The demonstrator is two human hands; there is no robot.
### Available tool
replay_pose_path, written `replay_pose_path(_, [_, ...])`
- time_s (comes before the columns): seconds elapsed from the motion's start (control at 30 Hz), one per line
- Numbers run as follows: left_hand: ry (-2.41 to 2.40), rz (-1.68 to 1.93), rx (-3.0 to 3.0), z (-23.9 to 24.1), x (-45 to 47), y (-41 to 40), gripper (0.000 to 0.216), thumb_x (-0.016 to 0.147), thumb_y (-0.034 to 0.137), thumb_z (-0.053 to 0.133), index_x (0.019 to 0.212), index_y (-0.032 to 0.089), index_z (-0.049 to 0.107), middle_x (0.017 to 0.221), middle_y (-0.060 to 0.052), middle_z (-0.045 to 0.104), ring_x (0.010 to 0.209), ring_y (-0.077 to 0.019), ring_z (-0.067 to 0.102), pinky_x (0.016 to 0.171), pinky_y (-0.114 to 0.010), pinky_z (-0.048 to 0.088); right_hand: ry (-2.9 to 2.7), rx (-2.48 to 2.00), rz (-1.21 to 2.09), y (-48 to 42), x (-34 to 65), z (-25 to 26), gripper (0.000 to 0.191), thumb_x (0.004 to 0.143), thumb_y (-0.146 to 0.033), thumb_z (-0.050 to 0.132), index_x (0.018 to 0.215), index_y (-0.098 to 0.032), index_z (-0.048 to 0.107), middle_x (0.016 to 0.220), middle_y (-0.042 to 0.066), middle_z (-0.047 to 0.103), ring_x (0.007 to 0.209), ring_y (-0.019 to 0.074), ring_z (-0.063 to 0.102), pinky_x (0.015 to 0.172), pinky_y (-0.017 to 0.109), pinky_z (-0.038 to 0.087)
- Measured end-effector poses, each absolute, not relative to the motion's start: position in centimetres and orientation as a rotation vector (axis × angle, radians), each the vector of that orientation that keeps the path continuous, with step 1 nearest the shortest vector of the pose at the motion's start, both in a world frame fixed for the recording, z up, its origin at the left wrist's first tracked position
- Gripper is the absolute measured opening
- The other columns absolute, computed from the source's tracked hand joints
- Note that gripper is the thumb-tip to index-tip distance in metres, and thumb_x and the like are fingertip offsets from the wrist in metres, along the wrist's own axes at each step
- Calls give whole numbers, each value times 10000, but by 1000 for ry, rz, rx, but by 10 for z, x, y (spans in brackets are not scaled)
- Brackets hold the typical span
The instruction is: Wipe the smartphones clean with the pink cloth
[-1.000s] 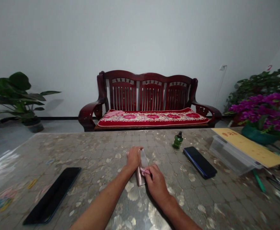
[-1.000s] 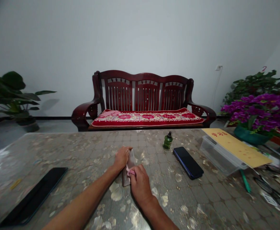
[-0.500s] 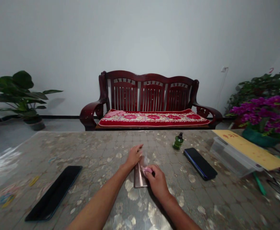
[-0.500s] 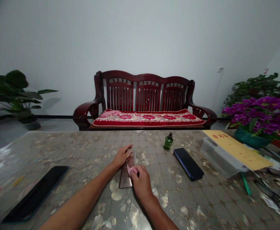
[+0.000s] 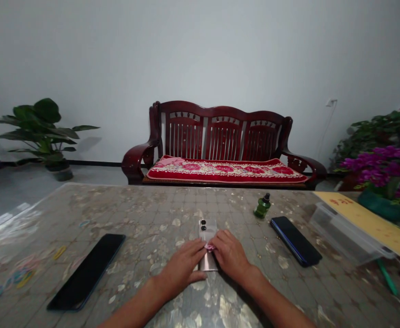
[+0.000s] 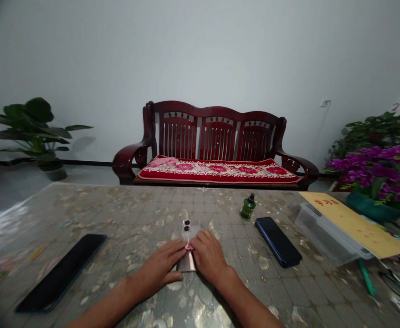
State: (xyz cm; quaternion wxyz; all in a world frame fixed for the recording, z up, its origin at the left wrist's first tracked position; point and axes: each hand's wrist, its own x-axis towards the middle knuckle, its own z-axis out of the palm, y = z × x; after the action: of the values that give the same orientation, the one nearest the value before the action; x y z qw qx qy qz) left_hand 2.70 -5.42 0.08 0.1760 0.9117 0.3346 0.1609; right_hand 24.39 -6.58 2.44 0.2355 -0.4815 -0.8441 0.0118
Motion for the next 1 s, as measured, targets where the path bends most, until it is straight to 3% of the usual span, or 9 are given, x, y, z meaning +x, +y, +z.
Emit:
replay_pose_path(0.13, [938,464,2581,10,34,-54,523,879,362,715,1363,238,559,1427,-114,562,1312,-294,518,1134,-439,389,-2338,-1475,-57,-45,243,26,195,907,-88,525,871,-198,682,905,59,633,890,220,523,784,308,390])
replay_pose_path(0.33, [943,494,2598,16,37,-58,369,910,338,656,1257,218,613,1324,-111,626,1213,-289,587,1080,-419,439,-2305,-1678,-20,-6,238,36,217,967,-156,510,913,-198,715,965,67,658,958,202,541,832,283,386])
replay_pose_path(1.0, [876,485,2610,12,34,-53,414,884,318,683,1275,250,567,1298,-77,639,1217,-282,577,1093,-418,398,-2362,-1568,-23,-9,236,34,239,946,-128,516,885,-209,733,910,58,645,915,201,521,793,286,369])
